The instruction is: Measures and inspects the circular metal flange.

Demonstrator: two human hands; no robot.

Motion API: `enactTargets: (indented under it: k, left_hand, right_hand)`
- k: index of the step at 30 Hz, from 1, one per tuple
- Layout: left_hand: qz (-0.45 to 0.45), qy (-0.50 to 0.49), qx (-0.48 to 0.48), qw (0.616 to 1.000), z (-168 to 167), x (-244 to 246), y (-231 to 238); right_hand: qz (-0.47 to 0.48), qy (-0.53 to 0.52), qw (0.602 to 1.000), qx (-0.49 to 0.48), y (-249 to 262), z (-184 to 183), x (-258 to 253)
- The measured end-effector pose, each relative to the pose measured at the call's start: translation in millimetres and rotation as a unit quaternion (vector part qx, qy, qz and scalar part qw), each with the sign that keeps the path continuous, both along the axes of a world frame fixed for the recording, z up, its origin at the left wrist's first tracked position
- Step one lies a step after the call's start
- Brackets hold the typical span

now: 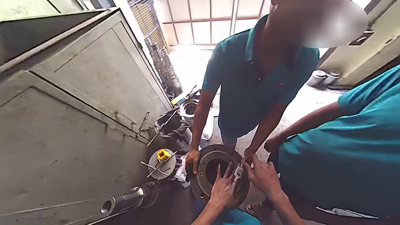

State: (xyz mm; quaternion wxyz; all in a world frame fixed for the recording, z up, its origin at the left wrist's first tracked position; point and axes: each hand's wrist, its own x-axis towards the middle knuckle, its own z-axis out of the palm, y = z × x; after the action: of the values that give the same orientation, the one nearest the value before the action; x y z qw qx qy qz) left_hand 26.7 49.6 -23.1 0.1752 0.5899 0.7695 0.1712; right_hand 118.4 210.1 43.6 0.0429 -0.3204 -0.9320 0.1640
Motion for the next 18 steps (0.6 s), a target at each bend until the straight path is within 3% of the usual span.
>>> enactTargets:
  k: [1, 3, 6, 9, 12, 14, 16, 18]
  left_hand:
    - [-0.006, 0.002, -0.004, 1.000, -2.9, -0.1, 1.1]
    - [0.001, 0.000, -0.024, 1.000, 4.1, -0.1, 0.0]
    - [0.038, -0.046, 0.019, 0.998, 10.7, -2.2, -3.8]
    - [-0.011, -0.014, -0.014, 1.000, -1.8, -1.5, 0.8]
    - [-0.014, 0.007, -0.001, 1.000, -12.5, -0.3, 1.5]
    - [0.000, 0.017, 0.033, 0.999, -18.4, 1.1, -1.7]
    - [0.035, 0.006, 0.086, 0.996, -24.4, 2.4, -4.5]
    - [0.025, -0.038, 0.049, 0.998, -22.4, 1.5, -4.1]
  right_hand:
    - [0.007, 0.010, 0.999, -0.036, -0.9, 1.1, -15.1]
    - [0.107, 0.040, 0.987, -0.111, -18.0, 0.1, -35.4]
    - [0.273, 0.029, 0.952, -0.135, -32.9, 3.3, -18.8]
    - [0.212, -0.076, 0.967, -0.122, -2.7, 13.9, 12.1]
    - [0.094, -0.089, 0.989, -0.072, 7.4, 12.6, -7.1]
    - [0.127, -0.072, 0.983, -0.113, -11.8, 12.3, -26.4]
    - [0.225, -0.065, 0.959, -0.163, -33.6, 12.3, -28.5]
    - [0.235, -0.110, 0.954, -0.147, -41.0, 18.9, -11.6]
